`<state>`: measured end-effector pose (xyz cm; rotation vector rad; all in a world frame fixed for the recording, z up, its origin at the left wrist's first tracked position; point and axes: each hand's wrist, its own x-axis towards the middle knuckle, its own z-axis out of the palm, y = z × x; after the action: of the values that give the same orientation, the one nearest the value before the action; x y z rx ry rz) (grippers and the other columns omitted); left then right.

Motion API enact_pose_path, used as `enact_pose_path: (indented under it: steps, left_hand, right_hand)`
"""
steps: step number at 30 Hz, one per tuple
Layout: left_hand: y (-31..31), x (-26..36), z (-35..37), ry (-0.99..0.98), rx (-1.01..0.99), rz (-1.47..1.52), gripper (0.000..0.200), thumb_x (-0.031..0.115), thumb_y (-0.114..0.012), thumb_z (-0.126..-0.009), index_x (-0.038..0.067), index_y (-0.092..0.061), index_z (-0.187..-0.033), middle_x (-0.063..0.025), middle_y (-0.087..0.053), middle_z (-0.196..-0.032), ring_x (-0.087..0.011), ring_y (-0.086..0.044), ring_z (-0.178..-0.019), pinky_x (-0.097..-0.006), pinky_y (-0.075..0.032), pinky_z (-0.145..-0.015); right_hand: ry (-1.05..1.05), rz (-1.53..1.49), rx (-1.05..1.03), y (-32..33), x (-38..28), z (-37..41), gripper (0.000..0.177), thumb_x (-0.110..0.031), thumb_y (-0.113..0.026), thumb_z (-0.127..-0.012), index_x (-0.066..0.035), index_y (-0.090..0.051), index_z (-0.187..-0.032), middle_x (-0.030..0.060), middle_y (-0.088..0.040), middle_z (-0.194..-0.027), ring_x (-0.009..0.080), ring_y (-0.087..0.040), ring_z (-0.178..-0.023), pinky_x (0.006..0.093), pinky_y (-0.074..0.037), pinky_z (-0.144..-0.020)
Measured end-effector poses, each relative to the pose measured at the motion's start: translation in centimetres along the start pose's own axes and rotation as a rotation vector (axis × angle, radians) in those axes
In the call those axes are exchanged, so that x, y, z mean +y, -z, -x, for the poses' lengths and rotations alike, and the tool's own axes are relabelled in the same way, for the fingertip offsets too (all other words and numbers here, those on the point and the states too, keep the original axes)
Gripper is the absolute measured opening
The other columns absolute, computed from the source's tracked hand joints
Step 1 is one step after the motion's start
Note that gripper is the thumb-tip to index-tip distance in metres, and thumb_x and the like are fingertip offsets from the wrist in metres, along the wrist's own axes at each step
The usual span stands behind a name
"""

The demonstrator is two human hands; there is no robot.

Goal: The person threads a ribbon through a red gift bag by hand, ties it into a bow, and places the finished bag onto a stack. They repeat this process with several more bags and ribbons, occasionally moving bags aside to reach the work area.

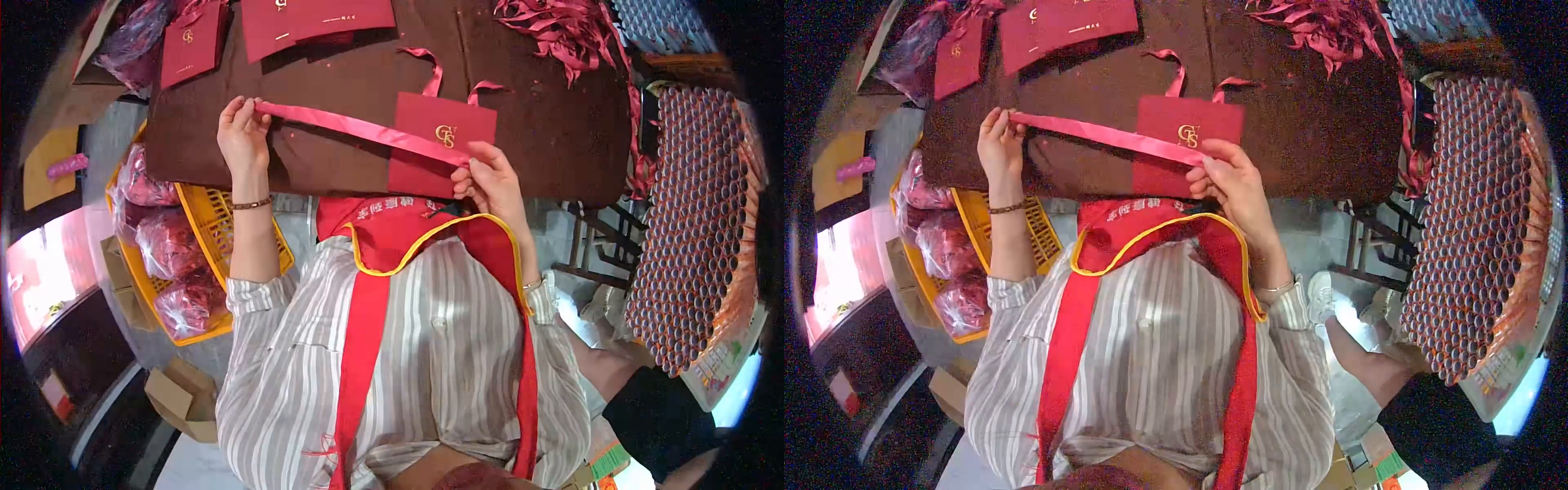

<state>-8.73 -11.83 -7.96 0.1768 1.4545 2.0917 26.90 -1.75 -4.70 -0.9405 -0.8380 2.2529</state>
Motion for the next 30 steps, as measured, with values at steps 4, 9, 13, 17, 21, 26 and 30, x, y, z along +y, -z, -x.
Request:
enact_pose_path:
  steps: [4, 9, 13, 17, 21, 26, 30]
  left_hand:
    - [0.4, 0.0, -0.1, 0.01, 0.012, 0.029, 0.019, 0.003, -0.056, -0.086, 0.003, -0.049, -0.104, -0.0136, -0.061, -0.095, -0.0226, -0.06, -0.085, -0.0335, -0.05, -0.07]
    - [0.2, 0.5, -0.3, 0.037, -0.037, 0.004, 0.017, 0.005, -0.059, -0.085, 0.006, -0.049, -0.099, -0.0104, -0.061, -0.09, -0.019, -0.06, -0.081, -0.0321, -0.051, -0.068]
    - [0.3, 0.8, -0.1, 0.036, -0.002, -0.077, 0.014, 0.006, -0.059, -0.085, 0.005, -0.051, -0.097, -0.0079, -0.061, -0.088, -0.0171, -0.06, -0.077, -0.0304, -0.051, -0.065]
    - [0.7, 1.3, 0.5, 0.039, -0.024, -0.141, 0.013, 0.006, -0.058, -0.086, 0.004, -0.053, -0.097, -0.0066, -0.061, -0.089, -0.0171, -0.06, -0.078, -0.0292, -0.049, -0.064]
    - [0.6, 2.0, 1.4, 0.107, -0.016, -0.152, 0.01, 0.006, -0.058, -0.086, 0.005, -0.055, -0.095, -0.005, -0.06, -0.084, -0.0156, -0.06, -0.073, -0.0272, -0.048, -0.063]
    - [-0.9, 1.5, 2.7, 0.173, -0.022, -0.232, 0.01, 0.006, -0.059, -0.085, 0.003, -0.056, -0.094, -0.0033, -0.057, -0.073, -0.0134, -0.055, -0.062, -0.0241, -0.043, -0.055]
    - [-2.7, 2.0, 3.4, 0.029, -0.091, -0.738, 0.008, 0.009, -0.062, -0.083, 0.003, -0.057, -0.086, -0.0014, -0.056, -0.068, -0.0075, -0.049, -0.056, -0.0213, -0.039, -0.051]
  right_hand:
    - [0.025, 0.224, -0.006, -0.2, -0.3, -0.2, 0.019, -0.002, -0.055, -0.086, -0.002, -0.055, -0.105, 0.0121, -0.063, -0.09, 0.0152, -0.063, -0.076, 0.0268, -0.053, -0.068]
    - [0.117, 0.308, -0.038, -0.6, -0.9, -0.1, 0.022, 0.001, -0.057, -0.083, -0.001, -0.055, -0.104, 0.0149, -0.062, -0.098, 0.0195, -0.062, -0.088, 0.0306, -0.053, -0.076]
    - [0.063, 0.188, 0.021, -0.4, -1.1, -0.9, 0.022, -0.008, -0.054, -0.089, 0.001, -0.054, -0.109, 0.0138, -0.063, -0.098, 0.0177, -0.062, -0.085, 0.0277, -0.052, -0.074]
    - [0.027, 0.204, 0.091, 0.4, -1.3, -1.9, 0.021, -0.01, -0.052, -0.091, 0.001, -0.053, -0.109, 0.0117, -0.062, -0.088, 0.0125, -0.059, -0.068, 0.0236, -0.051, -0.061]
    - [0.0, 0.065, 0.023, 2.0, -0.8, -3.2, 0.021, -0.011, -0.052, -0.091, 0.001, -0.054, -0.108, 0.0115, -0.062, -0.089, 0.0121, -0.059, -0.068, 0.0221, -0.049, -0.058]
    - [0.06, -0.004, 0.342, 0.7, -2.6, -3.4, 0.021, -0.012, -0.052, -0.091, 0.001, -0.053, -0.108, 0.0092, -0.062, -0.081, 0.0112, -0.059, -0.063, 0.0196, -0.048, -0.054]
    - [0.065, 0.035, 0.337, 2.3, -2.6, -3.6, 0.023, -0.012, -0.052, -0.091, 0.001, -0.051, -0.11, 0.0077, -0.062, -0.077, 0.0109, -0.059, -0.06, 0.0194, -0.048, -0.052]
